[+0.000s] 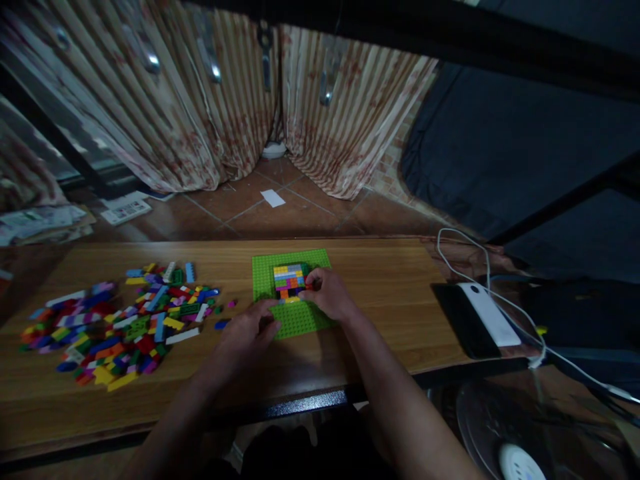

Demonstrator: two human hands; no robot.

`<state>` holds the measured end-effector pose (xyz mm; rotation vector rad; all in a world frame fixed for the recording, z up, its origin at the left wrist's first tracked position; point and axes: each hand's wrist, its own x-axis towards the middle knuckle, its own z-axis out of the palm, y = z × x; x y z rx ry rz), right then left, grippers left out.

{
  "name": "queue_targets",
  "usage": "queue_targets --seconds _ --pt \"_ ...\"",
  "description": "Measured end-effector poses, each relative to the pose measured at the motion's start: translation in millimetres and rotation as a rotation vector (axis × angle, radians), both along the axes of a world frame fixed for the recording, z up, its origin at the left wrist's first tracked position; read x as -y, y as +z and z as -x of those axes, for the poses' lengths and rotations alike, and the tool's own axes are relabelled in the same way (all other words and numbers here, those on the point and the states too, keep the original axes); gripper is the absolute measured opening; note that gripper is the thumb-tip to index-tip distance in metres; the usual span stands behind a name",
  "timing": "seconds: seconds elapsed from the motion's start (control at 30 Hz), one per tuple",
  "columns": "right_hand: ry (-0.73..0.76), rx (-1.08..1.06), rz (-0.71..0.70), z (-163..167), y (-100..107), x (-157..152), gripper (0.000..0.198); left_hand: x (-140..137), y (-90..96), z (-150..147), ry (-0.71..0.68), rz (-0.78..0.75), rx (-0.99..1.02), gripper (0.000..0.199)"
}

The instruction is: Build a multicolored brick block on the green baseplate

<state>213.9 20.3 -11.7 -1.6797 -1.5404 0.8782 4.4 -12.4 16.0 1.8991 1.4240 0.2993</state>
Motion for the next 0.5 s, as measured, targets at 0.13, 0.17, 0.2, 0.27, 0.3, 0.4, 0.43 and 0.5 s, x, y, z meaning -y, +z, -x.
queue_targets --seconds 0.13,0.17,0.2,0.27,0.3,0.4,0.43,0.5 --pt "0.016 0.032 -0.006 -1.3 1.2 2.8 0.025 0.3 -1.0 0.5 -0.011 -0.012 0.011 0.038" --pt "0.025 0.023 -0.006 -2.2 1.9 3.8 0.026 0.7 -1.5 0.7 -0.011 -0.019 0.013 0.038" --pt "0.038 0.008 -0.005 -3.4 2.6 4.8 0.027 1.2 -2.1 1.0 -0.010 -0.029 0.015 0.038" --pt "0.055 -0.039 0.010 -6.2 3.9 6.5 0.029 2.4 -3.3 1.4 -0.007 -0.045 0.010 0.037" --pt "0.049 -0.066 0.023 -7.7 4.4 7.0 0.030 3.0 -3.9 1.6 -0.007 -0.053 0.008 0.037" --pt "-0.023 -0.100 0.044 -10.0 5.0 6.3 0.025 4.0 -4.7 1.9 -0.013 -0.070 0.005 0.037" --pt "-0.048 -0.086 0.035 -9.7 5.2 5.5 0.023 4.0 -4.7 1.8 -0.011 -0.075 0.003 0.036" --pt "-0.070 -0.024 0.000 -7.6 6.0 4.3 0.020 4.2 -4.5 1.8 -0.004 -0.080 -0.005 0.035"
